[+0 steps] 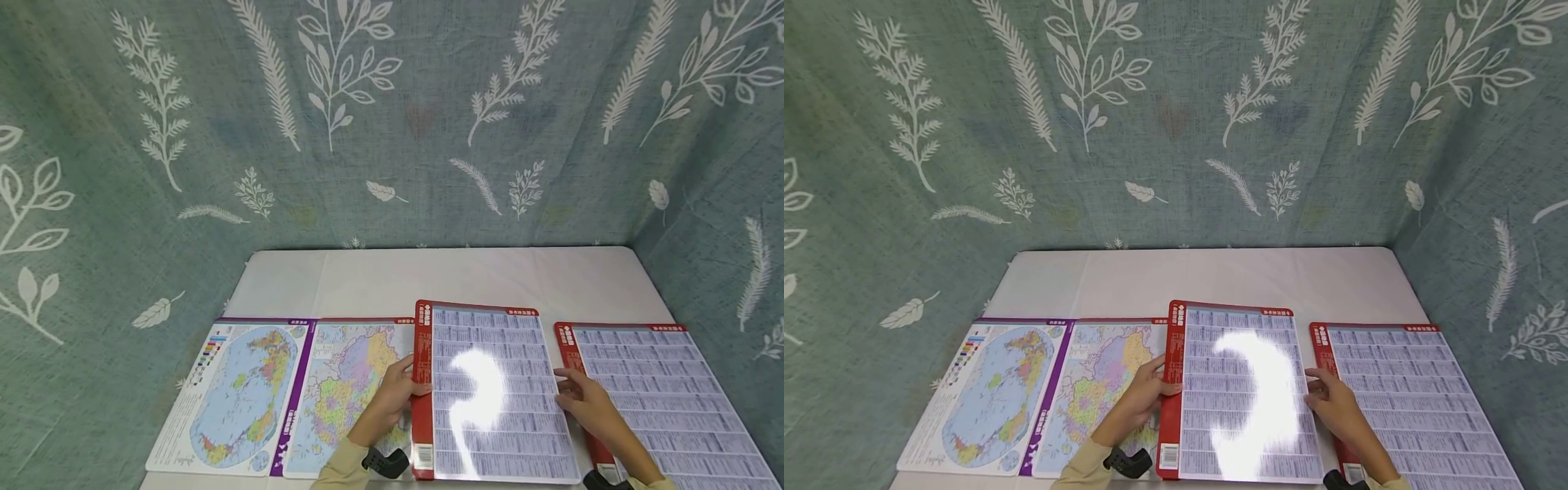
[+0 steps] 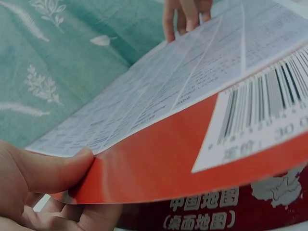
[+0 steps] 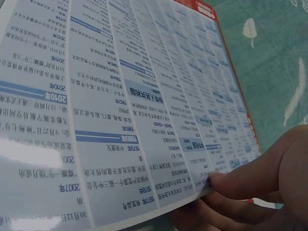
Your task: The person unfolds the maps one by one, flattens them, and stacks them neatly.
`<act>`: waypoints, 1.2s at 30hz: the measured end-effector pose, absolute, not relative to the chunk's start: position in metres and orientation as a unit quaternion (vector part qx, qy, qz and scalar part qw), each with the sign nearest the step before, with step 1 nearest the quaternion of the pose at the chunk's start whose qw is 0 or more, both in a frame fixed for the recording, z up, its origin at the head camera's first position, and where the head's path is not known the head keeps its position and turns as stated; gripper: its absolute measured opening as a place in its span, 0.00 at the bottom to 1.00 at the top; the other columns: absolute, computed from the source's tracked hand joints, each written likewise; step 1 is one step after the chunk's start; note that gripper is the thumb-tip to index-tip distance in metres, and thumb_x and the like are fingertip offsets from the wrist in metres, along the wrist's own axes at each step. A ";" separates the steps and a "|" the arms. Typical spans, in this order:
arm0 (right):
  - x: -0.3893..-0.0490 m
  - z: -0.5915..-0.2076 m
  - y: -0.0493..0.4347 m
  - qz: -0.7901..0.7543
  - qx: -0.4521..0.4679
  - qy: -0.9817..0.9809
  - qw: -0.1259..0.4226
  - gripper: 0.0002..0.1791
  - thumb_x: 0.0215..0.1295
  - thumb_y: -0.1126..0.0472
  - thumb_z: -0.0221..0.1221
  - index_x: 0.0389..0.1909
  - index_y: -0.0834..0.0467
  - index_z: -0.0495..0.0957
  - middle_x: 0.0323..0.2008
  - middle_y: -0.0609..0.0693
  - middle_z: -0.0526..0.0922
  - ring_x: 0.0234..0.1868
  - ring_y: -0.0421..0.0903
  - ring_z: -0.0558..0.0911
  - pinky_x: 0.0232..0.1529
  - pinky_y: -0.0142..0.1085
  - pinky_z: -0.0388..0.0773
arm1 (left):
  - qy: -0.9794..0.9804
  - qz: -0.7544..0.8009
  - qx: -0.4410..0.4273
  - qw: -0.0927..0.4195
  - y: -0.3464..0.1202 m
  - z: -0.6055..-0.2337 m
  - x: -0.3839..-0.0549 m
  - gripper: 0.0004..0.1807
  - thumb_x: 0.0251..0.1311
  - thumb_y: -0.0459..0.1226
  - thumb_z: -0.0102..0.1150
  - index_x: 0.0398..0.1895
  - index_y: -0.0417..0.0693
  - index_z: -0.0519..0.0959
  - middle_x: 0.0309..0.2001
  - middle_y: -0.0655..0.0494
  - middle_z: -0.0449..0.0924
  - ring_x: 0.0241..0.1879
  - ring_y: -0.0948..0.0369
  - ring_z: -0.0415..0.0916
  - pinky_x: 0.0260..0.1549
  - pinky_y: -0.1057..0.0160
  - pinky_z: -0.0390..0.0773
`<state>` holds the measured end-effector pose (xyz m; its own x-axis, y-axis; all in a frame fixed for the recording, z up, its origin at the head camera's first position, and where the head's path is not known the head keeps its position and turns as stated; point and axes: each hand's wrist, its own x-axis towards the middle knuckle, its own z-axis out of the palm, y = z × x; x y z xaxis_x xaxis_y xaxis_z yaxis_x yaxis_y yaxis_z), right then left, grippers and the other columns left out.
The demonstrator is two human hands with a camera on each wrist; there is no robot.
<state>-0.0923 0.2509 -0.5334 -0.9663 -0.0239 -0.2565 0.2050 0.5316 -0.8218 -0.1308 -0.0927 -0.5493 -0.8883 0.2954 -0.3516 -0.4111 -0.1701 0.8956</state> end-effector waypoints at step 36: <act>-0.081 -0.550 0.248 -0.773 -0.093 0.576 0.249 0.33 0.57 0.80 0.47 0.62 0.51 0.63 0.49 0.53 0.82 0.44 0.51 0.82 0.39 0.43 0.81 | 0.615 0.745 -0.017 0.258 -0.139 -0.533 -0.120 0.32 0.57 0.30 0.62 0.66 0.39 0.64 0.43 0.42 0.81 0.28 0.59 0.82 0.25 0.61 0.81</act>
<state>-0.0811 0.2477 -0.5497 -0.8588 -0.4922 -0.1423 0.2766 -0.2117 -0.9374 -0.1200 -0.1389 -0.5331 -0.8659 0.3638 -0.3433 -0.4058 -0.1098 0.9073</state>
